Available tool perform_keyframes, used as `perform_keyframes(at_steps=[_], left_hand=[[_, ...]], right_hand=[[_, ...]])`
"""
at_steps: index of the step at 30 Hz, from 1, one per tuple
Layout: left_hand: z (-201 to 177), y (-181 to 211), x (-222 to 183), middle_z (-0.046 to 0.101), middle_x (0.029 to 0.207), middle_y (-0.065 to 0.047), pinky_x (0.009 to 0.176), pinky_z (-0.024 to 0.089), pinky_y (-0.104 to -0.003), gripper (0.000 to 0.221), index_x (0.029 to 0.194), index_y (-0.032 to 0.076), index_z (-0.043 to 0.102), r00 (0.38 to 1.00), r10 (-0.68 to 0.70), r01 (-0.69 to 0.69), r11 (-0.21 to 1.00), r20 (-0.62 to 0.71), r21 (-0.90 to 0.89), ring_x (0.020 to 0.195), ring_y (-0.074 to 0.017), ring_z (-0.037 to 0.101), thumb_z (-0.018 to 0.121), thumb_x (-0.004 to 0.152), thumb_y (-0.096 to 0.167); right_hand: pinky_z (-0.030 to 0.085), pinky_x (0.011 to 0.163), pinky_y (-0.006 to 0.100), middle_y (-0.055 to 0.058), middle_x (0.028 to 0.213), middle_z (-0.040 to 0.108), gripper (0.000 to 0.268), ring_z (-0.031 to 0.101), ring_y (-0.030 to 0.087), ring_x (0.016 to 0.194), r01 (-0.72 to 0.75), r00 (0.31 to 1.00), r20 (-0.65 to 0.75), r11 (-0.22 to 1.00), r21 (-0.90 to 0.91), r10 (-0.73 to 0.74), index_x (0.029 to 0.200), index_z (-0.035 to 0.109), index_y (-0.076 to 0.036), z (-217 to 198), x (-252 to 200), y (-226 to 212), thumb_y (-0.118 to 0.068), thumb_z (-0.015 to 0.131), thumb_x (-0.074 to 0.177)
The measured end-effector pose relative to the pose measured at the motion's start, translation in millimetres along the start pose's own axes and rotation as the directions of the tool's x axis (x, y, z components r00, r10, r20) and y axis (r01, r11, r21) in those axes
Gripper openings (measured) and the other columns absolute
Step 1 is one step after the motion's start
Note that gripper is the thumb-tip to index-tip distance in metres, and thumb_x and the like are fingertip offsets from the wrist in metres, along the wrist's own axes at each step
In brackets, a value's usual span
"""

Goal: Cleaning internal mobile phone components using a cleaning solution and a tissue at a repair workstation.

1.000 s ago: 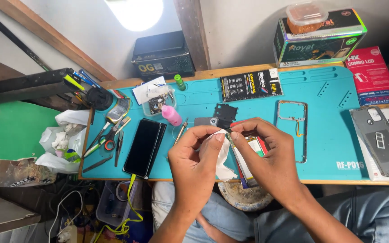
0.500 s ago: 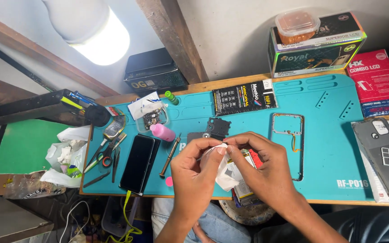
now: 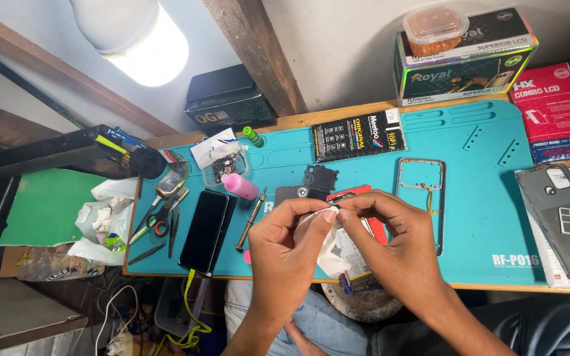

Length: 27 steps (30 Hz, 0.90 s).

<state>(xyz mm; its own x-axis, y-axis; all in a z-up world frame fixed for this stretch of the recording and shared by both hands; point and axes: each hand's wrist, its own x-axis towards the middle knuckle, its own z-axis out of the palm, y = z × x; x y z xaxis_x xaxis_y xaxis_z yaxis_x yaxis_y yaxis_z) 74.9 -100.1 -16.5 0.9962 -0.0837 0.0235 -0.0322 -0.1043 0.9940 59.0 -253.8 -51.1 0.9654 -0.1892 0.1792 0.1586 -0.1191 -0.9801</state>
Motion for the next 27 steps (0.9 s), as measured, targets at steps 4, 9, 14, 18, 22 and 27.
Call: perform_keyframes(at_steps=[4, 9, 14, 18, 22, 27], left_hand=[[0.5, 1.5, -2.7, 0.078, 0.088, -0.009, 0.061, 0.052, -0.019, 0.013, 0.106, -0.006, 0.079, 1.0, 0.029, -0.029, 1.0, 0.006, 0.006, 0.072, -0.0059, 0.062, 0.075, 0.095, -0.001], [0.9, -1.1, -6.4, 0.07, 0.081, -0.003, 0.058, 0.043, -0.018, 0.008, 0.103, -0.005, 0.078, 0.997, 0.077, -0.077, 0.997, 0.005, -0.006, 0.069, -0.0041, 0.053, 0.076, 0.095, -0.003], [-5.6, -38.9, -0.6, 0.073, 0.093, -0.013, 0.064, 0.049, -0.023, 0.012, 0.107, -0.005, 0.073, 0.875, -0.448, 0.462, 0.659, 0.183, -0.593, 0.075, -0.0128, 0.062, 0.075, 0.096, 0.0], [-11.1, -27.4, 1.3, 0.074, 0.079, -0.007, 0.054, 0.046, -0.02, 0.011, 0.102, -0.007, 0.078, 0.997, -0.064, 0.067, 0.994, 0.042, -0.087, 0.064, -0.0063, 0.058, 0.078, 0.094, 0.001], [-13.9, 5.5, 9.5, 0.069, 0.097, -0.01, 0.063, 0.053, -0.031, 0.022, 0.103, -0.003, 0.072, 0.727, 0.587, -0.678, 0.526, 0.357, 0.514, 0.072, -0.02, 0.063, 0.08, 0.085, -0.013], [-6.7, -40.1, -2.1, 0.074, 0.093, -0.013, 0.071, 0.05, -0.024, 0.007, 0.105, -0.005, 0.074, 0.938, -0.329, 0.341, 0.817, 0.11, -0.465, 0.08, -0.0117, 0.063, 0.074, 0.098, -0.002]], right_hand=[[0.059, 0.071, 0.024, 0.008, 0.09, 0.081, 0.016, 0.071, 0.012, 0.078, 0.05, 0.998, -0.021, 0.993, -0.105, -0.053, 0.101, 0.08, 0.002, -0.8, -2.9, -9.9, 0.0, 0.077, 0.086], [0.061, 0.076, 0.03, 0.011, 0.105, 0.079, 0.02, 0.074, 0.019, 0.086, 0.29, 0.955, 0.005, 0.924, -0.25, -0.298, 0.108, 0.075, 0.004, 0.9, -7.8, -12.2, 0.007, 0.075, 0.088], [0.059, 0.08, 0.035, 0.013, 0.106, 0.076, 0.03, 0.071, 0.024, 0.089, 0.453, 0.877, 0.009, 0.822, -0.346, -0.48, 0.111, 0.072, 0.005, 7.4, -10.6, -5.1, 0.013, 0.077, 0.083], [0.061, 0.076, 0.032, 0.012, 0.104, 0.078, 0.022, 0.075, 0.02, 0.084, 0.29, 0.957, 0.069, 0.912, -0.289, -0.282, 0.107, 0.073, 0.005, 0.6, -8.8, -7.2, 0.007, 0.075, 0.085], [0.06, 0.071, 0.03, 0.009, 0.102, 0.081, 0.018, 0.074, 0.017, 0.08, 0.227, 0.973, 0.101, 0.948, -0.222, -0.209, 0.106, 0.075, 0.003, -1.7, -6.5, -15.8, 0.005, 0.074, 0.088], [0.061, 0.083, 0.035, 0.013, 0.107, 0.077, 0.03, 0.073, 0.025, 0.091, 0.48, 0.857, -0.023, 0.814, -0.327, -0.514, 0.111, 0.073, 0.004, 11.7, -10.8, 6.8, 0.013, 0.078, 0.083]])
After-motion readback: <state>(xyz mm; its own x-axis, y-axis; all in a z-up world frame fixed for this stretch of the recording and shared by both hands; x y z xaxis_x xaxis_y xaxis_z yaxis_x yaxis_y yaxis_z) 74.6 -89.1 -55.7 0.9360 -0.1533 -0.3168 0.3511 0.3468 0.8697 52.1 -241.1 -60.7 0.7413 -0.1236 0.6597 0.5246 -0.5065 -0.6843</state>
